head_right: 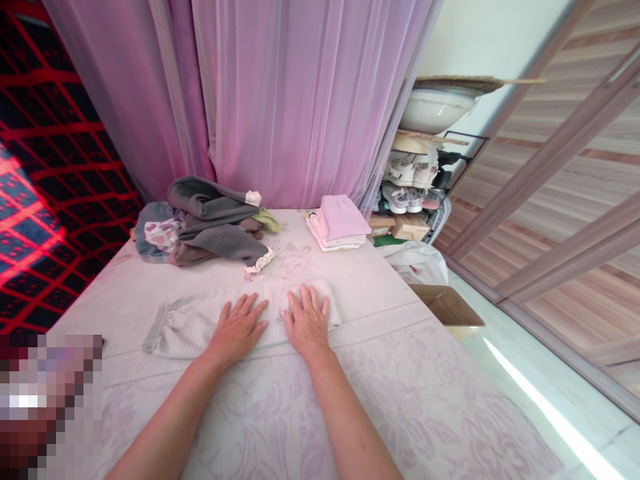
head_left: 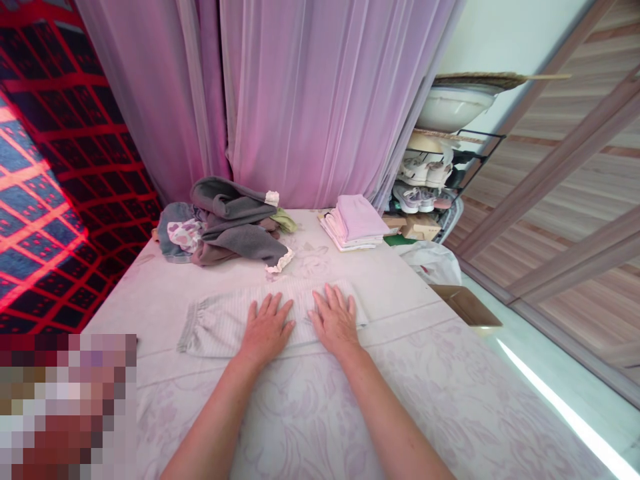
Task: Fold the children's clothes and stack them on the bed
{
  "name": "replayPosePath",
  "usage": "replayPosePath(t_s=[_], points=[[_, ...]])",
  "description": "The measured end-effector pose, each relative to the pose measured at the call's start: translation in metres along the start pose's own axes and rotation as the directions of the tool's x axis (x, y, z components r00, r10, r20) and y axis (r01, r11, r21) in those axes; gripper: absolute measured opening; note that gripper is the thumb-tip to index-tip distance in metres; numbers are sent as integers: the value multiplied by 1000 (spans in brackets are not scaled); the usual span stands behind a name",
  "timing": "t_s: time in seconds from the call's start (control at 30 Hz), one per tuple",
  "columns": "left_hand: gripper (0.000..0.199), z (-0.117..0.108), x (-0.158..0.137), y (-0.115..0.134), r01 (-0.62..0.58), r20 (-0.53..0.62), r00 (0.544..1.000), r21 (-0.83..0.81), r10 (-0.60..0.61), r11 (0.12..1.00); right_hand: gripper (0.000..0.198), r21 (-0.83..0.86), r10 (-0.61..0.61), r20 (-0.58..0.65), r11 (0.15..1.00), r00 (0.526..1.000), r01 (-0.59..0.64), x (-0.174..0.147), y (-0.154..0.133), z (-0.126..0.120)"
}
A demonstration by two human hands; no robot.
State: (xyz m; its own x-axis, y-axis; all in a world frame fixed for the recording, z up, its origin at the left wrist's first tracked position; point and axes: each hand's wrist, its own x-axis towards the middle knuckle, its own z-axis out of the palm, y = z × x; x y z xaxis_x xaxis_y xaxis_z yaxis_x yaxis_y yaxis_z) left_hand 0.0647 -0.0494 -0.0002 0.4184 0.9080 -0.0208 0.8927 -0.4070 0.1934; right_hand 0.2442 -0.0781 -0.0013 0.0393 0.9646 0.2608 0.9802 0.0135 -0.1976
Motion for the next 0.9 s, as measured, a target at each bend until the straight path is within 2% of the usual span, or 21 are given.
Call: replayPosePath(t_s=[0.1, 0.2, 0.27, 0.33, 0.37, 0.47, 0.5, 0.57, 0.63, 0.7, 0.8, 0.9], points=[[48, -2, 2, -3, -4, 10, 1000, -49, 5, 999, 48, -19, 12, 125, 1000, 992, -9, -2, 0, 5], [46, -8, 7, -13, -29, 1, 1000, -131, 29, 991, 49, -21, 16, 143, 1000, 990, -14, -3, -1, 7], [45, -19, 8, -26, 7, -30, 999, -150, -12, 989, 49, -20, 16, 137, 1000, 991, -13, -3, -1, 7], [45, -33, 4, -44, 125, -114, 984, -107, -137, 986, 49, -16, 19, 130, 1000, 991, -17, -3, -2, 6], [45, -40, 1, -55, 205, -175, 961, -73, -215, 976, 49, -15, 21, 130, 1000, 991, -19, -3, -2, 6], [52, -58, -14, -86, 452, -289, 851, -26, -440, 892, 49, -19, 32, 143, 999, 989, -30, -3, -3, 6], [56, -62, -18, -95, 520, -271, 816, -44, -511, 853, 49, -23, 39, 149, 999, 988, -36, -3, -3, 6], [65, -64, -24, -110, 612, -158, 769, -98, -620, 784, 50, -32, 50, 157, 998, 986, -46, -2, -4, 6], [70, -61, -27, -119, 654, -14, 750, -138, -662, 744, 50, -35, 53, 155, 998, 987, -48, -2, -5, 6], [74, -58, -26, -126, 663, 70, 747, -152, -661, 733, 50, -34, 48, 144, 998, 988, -43, -2, -5, 6], [80, -56, -23, -136, 667, 106, 743, -191, -661, 720, 50, -35, 41, 125, 999, 991, -37, -3, -5, 7], [83, -57, -22, -146, 698, 116, 708, -263, -696, 666, 50, -33, 36, 110, 999, 993, -33, -3, -4, 7]])
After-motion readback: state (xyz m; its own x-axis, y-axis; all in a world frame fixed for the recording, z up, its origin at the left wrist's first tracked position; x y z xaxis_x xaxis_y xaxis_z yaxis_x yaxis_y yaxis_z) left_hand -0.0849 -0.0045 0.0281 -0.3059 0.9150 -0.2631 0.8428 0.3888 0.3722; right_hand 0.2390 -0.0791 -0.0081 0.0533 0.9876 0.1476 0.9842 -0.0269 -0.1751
